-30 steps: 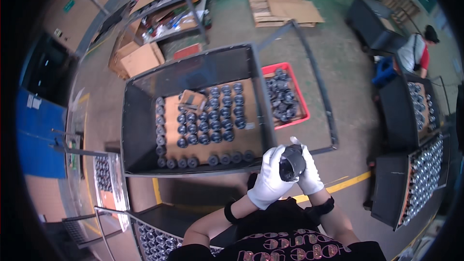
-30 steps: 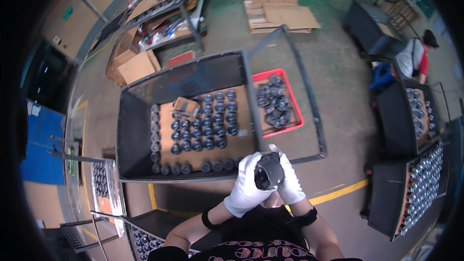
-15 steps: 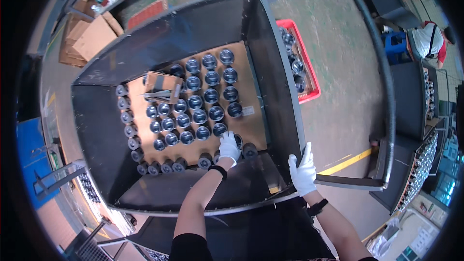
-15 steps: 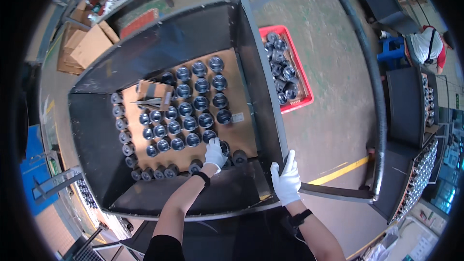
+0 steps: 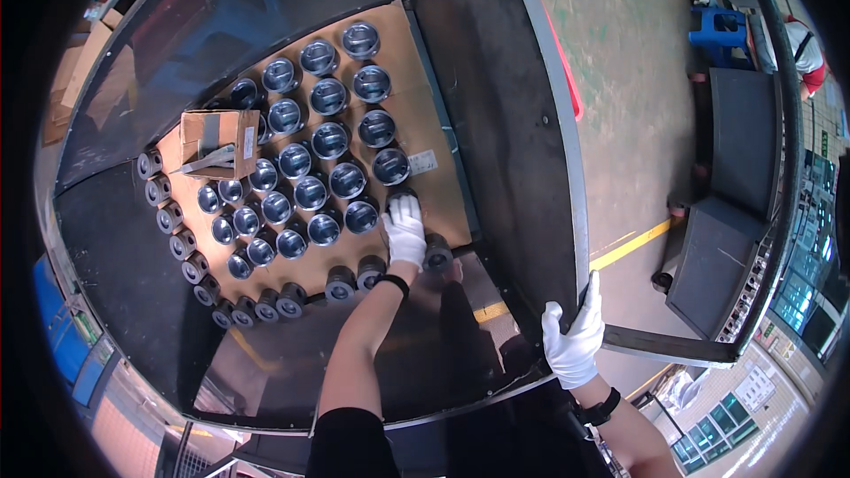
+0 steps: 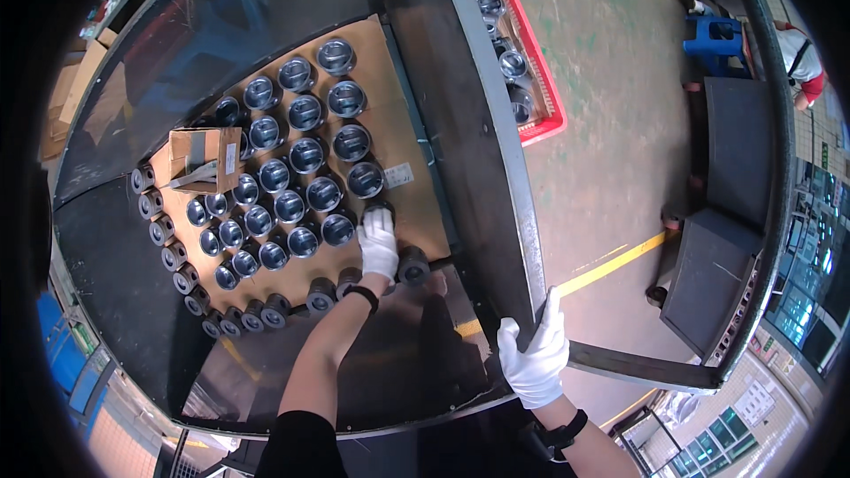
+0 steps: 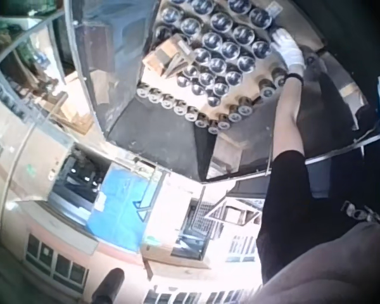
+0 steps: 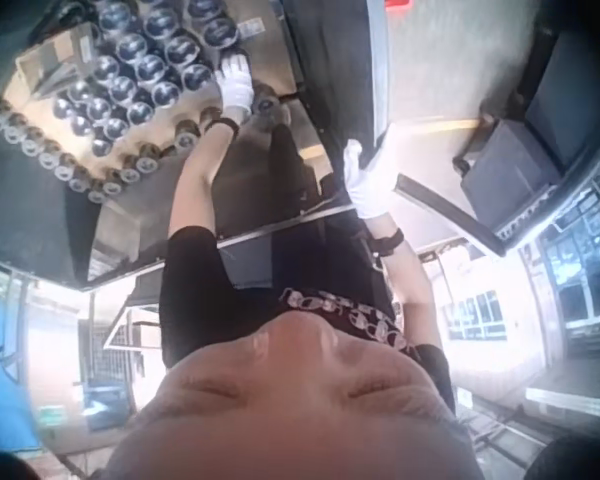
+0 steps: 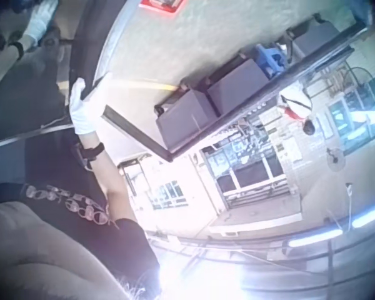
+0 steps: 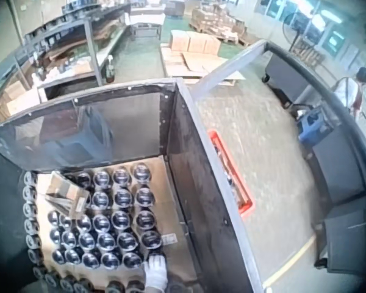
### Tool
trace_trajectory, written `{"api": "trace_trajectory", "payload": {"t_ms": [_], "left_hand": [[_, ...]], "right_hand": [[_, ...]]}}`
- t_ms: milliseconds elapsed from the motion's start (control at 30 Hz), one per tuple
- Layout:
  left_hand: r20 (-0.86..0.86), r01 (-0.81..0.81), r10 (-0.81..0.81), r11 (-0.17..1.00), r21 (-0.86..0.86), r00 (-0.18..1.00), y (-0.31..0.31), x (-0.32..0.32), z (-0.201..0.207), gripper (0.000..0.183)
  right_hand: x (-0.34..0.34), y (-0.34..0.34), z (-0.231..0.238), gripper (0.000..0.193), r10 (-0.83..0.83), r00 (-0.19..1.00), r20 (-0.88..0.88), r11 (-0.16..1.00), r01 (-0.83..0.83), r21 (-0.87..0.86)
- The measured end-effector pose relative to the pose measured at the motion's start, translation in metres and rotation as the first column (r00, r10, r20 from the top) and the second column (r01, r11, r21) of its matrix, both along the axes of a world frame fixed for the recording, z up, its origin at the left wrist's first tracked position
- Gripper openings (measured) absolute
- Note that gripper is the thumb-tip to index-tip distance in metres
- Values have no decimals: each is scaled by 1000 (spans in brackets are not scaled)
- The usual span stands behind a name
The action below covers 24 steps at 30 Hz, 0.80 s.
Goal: Inspecting and sorting engine pistons from a large bin into smaller organized batches.
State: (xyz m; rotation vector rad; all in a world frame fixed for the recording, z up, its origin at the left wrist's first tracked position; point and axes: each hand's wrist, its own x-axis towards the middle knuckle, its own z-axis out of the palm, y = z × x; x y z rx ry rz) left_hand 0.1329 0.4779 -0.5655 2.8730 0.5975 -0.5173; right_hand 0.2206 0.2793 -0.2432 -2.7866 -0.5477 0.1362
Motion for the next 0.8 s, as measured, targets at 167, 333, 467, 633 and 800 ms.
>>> {"api": "trace_trajectory", "payload": {"t_ms": [167, 333, 467, 633, 800], "left_hand": [[-265, -148, 21, 870, -470, 964, -59, -21, 36, 67], [-468, -109, 17, 979, -170, 884, -95, -10, 14, 82], [-488, -196, 76, 960, -200, 870, -76, -10, 14, 76], [-354, -602, 487, 608, -518, 798, -42, 4, 125, 62], [125, -277, 494, 660, -698, 860, -56, 19, 381, 65]], "right_hand": [[6, 2, 3, 76, 69, 997, 35, 997, -68, -29], [3, 5, 6, 77, 67, 998, -3, 998, -67, -11], [4, 5, 2, 76, 71, 996, 56, 997, -73, 40], [1, 7, 8, 78, 8, 997, 74, 1000, -10, 19], [4, -16, 47, 72, -86, 983, -162, 958, 126, 259]]}}
